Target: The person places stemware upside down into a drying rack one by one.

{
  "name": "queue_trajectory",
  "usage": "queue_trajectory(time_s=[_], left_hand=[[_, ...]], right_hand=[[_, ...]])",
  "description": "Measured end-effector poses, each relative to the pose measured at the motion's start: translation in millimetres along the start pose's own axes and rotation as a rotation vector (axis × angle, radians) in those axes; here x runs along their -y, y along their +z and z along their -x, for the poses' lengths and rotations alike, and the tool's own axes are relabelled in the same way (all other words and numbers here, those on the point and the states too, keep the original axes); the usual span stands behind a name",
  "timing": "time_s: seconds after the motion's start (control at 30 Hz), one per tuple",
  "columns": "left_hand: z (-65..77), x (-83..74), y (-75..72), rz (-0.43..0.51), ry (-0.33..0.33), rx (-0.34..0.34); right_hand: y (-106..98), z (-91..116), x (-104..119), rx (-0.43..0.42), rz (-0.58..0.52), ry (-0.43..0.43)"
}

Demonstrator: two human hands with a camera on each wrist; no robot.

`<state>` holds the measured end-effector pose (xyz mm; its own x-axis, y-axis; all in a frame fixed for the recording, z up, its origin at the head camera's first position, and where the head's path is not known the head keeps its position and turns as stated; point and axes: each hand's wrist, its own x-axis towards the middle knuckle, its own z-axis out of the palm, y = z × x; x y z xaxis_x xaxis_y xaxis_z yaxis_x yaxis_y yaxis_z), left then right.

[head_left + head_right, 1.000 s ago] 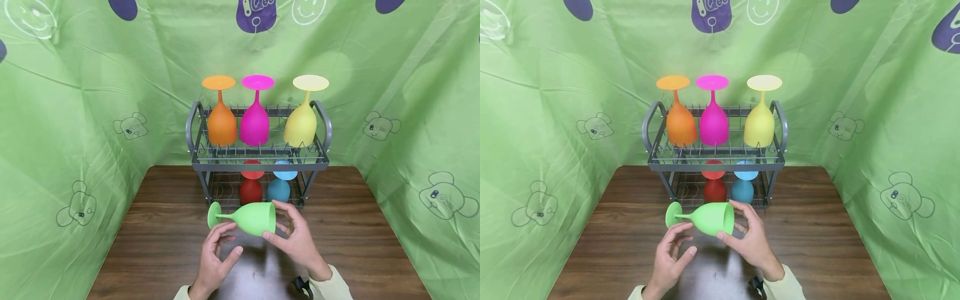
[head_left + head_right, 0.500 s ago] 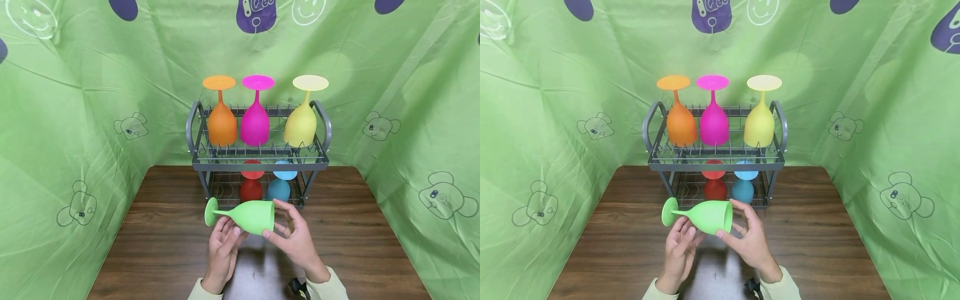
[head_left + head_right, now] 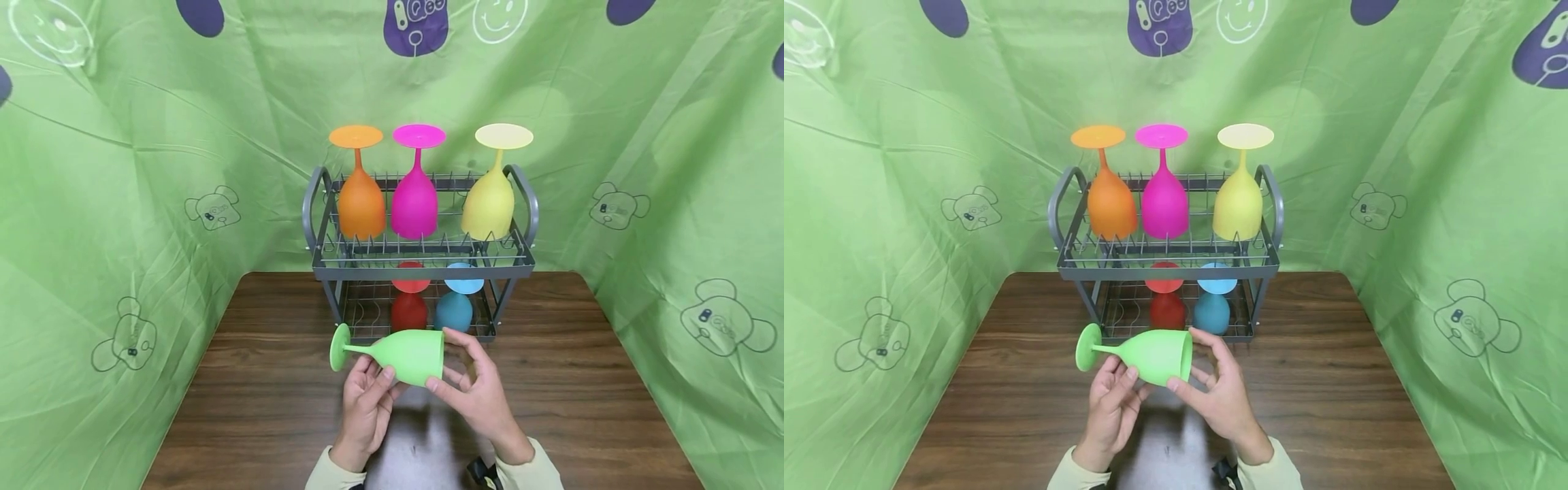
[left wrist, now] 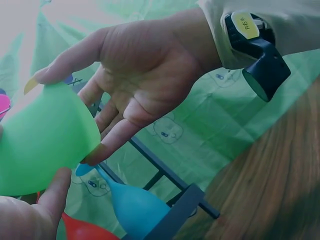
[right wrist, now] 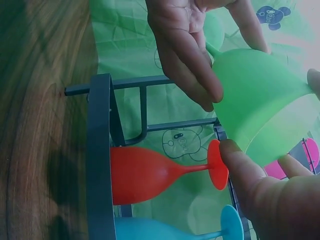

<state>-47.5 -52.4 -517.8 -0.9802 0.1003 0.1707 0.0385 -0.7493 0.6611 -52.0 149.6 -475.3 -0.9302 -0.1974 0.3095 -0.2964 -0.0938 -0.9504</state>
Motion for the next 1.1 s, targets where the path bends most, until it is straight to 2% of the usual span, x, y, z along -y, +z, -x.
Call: queue_trajectory(time_s=[0.2,0.33,0.57,0.93,1.1], left_hand=[[-1.0,-5.2,-3.4,-0.037,0.026,0.002],[-5.3,-10.3,-6.8,-0.083,0.050,-0.049],[-15.7,-19.0,-16.0,-0.191,0.105,-0.172],[-34.1,-33.3,-24.6,-0.415,0.202,-0.256],[-43.3,-36.6,-29.3,-0.497,0.249,-0.272]], right_hand=[[-2,0,-1,0.007,0.042,-0.002],[-6,0,-4,-0.024,0.096,-0.030],[-19,-3,-12,-0.109,0.210,-0.033],[-36,-10,-23,-0.221,0.289,-0.002],[-45,-14,-32,-0.305,0.301,0.012]])
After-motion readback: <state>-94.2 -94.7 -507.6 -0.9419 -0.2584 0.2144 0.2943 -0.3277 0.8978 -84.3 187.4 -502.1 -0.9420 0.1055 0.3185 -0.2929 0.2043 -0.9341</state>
